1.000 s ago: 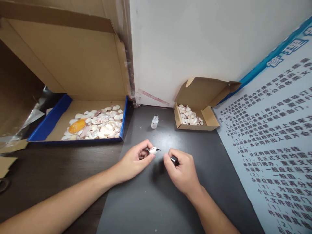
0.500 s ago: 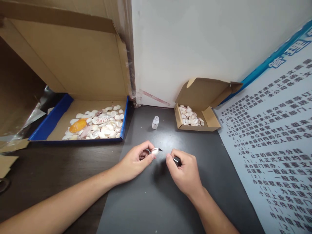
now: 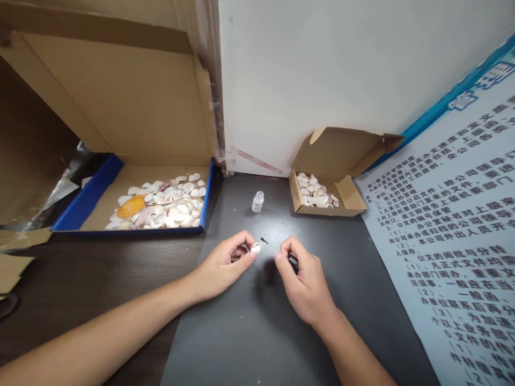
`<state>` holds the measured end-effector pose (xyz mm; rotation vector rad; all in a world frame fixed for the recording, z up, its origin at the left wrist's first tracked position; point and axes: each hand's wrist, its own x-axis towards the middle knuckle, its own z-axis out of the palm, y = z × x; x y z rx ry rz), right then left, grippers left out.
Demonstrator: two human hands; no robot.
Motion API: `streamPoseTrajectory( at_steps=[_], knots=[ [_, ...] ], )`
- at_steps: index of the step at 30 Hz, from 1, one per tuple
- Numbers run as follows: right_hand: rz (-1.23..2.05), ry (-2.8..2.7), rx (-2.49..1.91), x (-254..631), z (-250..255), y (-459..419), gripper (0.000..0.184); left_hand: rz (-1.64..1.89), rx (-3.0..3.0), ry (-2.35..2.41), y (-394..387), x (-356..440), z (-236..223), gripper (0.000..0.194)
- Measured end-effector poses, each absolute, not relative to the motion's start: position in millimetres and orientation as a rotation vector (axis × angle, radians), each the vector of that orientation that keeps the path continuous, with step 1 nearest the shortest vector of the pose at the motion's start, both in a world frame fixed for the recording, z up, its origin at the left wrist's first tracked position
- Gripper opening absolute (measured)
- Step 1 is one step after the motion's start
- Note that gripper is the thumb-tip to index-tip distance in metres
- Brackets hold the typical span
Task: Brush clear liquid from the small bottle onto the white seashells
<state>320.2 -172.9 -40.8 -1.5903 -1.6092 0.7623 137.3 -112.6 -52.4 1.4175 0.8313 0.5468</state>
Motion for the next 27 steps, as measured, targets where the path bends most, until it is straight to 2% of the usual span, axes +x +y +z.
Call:
streamPoseTrajectory(
  at_steps=[8,22,27],
  knots=[
    [0.804,-1.656,-1.550,320.8,-41.2,-174.0,0.013,0.561,1.396,0.847,-113.7,138.0,-53.4,0.029],
    [0.482,-1.666,-1.520,318.6,-37.8,-172.3,0.006,0.588,1.363,0.860,-112.2,136.2,-55.3,0.029],
    [0.473,-1.655,-1.449,317.9,-37.7,-173.4,0.007,0.579,1.366,0.859,-112.4,136.8,-54.9,0.029]
  ],
)
